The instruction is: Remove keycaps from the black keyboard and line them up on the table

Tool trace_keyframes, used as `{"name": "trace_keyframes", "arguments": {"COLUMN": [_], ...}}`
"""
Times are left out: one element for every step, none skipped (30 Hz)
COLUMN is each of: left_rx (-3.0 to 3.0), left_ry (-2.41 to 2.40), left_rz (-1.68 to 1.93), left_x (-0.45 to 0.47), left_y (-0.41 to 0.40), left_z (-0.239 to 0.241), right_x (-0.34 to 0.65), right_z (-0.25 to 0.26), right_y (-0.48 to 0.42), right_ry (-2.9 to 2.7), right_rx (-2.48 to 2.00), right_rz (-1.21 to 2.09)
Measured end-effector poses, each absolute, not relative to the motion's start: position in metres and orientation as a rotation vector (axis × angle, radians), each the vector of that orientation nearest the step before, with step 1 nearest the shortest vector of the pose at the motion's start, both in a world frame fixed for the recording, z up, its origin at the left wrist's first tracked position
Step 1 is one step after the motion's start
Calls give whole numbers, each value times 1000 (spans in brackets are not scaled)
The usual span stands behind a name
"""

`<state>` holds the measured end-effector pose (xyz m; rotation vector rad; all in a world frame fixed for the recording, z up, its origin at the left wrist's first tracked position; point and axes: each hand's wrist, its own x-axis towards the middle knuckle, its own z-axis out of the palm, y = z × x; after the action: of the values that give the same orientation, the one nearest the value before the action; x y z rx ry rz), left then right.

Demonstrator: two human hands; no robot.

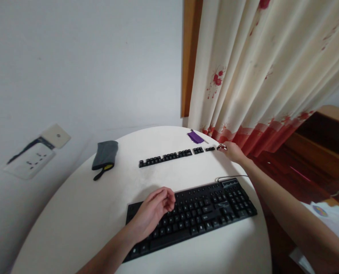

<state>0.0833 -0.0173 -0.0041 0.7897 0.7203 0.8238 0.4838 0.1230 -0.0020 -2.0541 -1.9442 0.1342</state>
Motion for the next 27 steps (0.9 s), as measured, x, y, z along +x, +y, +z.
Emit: {"name": "trace_keyframes", "arguments": {"left_rx": [788,785,781,778,777,776,776,775,774,773,771,768,765,761,759,758,758,759,760,760,760,761,761,763,766,769,771], "left_ry": [719,719,717,715,715,712,710,707,705,703,701,701,702,705,709,712,714,715,714,714,711,709,708,707,707,708,710], "left_rz": [822,821,820,818,817,815,815,814,812,812,813,813,814,815,816,815,814,813,810,809,809,810,811,812,812,812,812], "left_x": [83,83,83,83,83,83,83,83,83,83,83,83,83,83,83,84,84,84,84,84,84,84,83,83,82,82,81], "left_y": [-17,-17,-17,-17,-17,-16,-16,-16,-16,-16,-16,-16,-16,-16,-16,-16,-16,-16,-16,-16,-16,-16,-16,-16,-16,-16,-16], "left_z": [-5,-5,-5,-6,-6,-7,-7,-7,-8,-8,-8,-8,-8,-7,-7,-6,-5,-5,-4,-4,-4,-5,-6,-7,-7,-8,-9], "right_x": [486,488,489,489,490,490,490,491,491,490,490,490,490,491,491,491,492,492,492,492,491,491,490,488,487,486,485], "right_z": [-8,-12,-16,-19,-21,-22,-23,-24,-25,-25,-25,-25,-25,-25,-25,-25,-25,-25,-25,-25,-25,-26,-26,-26,-27,-27,-27], "right_y": [126,129,132,133,135,137,138,139,139,139,139,138,136,135,134,132,131,131,131,131,132,133,134,135,135,136,137], "right_ry": [-1947,-1951,-1953,-1955,-1954,-1954,-1953,-1953,-1953,-1955,-1958,-1960,-1961,-1957,-1949,-1937,-1922,-1906,-1891,-1877,-1866,-1857,-1850,-1844,-1838,-1831,-1825], "right_rx": [-2070,-2087,-2102,-2115,-2126,-2135,-2142,-2147,-2150,-2149,-2145,-2140,-2135,-2132,-2132,-2137,-2145,-2154,-2164,-2172,-2177,-2180,-2181,-2182,-2184,-2186,-2190], "right_rz": [147,154,157,158,157,156,156,156,158,162,167,174,180,187,192,195,198,200,203,206,210,214,218,221,223,223,222]}}
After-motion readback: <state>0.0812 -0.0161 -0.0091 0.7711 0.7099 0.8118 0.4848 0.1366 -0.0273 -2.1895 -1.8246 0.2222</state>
